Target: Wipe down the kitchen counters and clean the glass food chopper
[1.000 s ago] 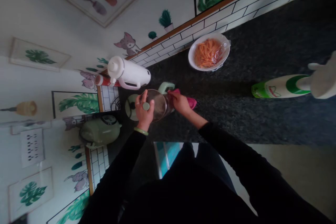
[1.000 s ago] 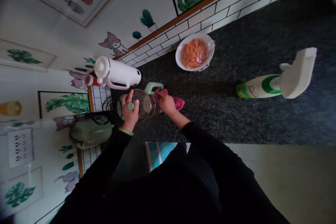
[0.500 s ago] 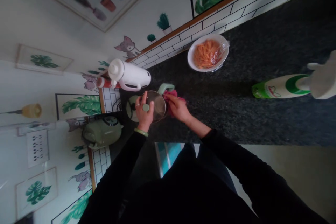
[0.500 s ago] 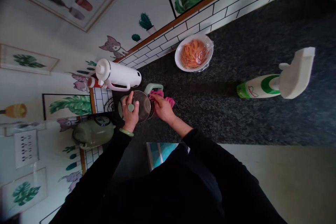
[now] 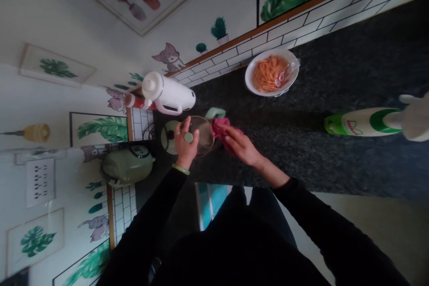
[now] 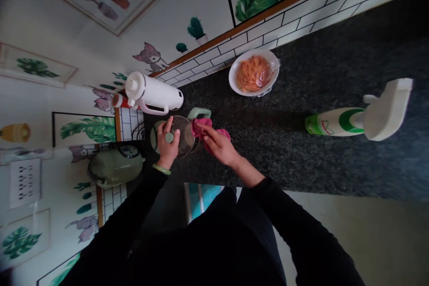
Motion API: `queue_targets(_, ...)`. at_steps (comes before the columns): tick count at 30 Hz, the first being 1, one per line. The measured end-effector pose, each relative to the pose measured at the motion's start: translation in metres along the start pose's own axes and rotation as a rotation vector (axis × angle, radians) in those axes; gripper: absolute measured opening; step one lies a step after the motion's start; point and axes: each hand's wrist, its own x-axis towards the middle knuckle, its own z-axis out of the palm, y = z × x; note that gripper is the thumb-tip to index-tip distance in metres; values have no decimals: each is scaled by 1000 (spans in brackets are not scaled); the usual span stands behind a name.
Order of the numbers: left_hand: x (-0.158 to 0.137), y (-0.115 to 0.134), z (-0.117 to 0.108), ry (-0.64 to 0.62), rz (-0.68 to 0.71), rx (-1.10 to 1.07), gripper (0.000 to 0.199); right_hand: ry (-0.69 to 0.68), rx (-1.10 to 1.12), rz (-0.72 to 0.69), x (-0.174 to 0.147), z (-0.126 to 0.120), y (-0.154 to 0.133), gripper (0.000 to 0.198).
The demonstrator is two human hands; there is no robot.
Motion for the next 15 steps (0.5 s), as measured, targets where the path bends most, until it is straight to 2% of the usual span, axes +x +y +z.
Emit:
queue_targets(3,-1,0,0,3,-1,-23,59,-72,-123,-230,-7,7,11,55)
queue_targets(6,-2,1,0,3,-2,-31,59,-70,-101,-264,-5,19,28,58)
queue_targets(9,-2,0,0,10,13,-37,59,31,-75,-153,13,30,38,58)
queue_targets(11,-2,-1,0,9,33,-49,59,45,-158,-39,34,33,41,55)
queue_targets(15,-2,-1,-1,-12,34,-30,60,-145,-526,100,76,31,39,43)
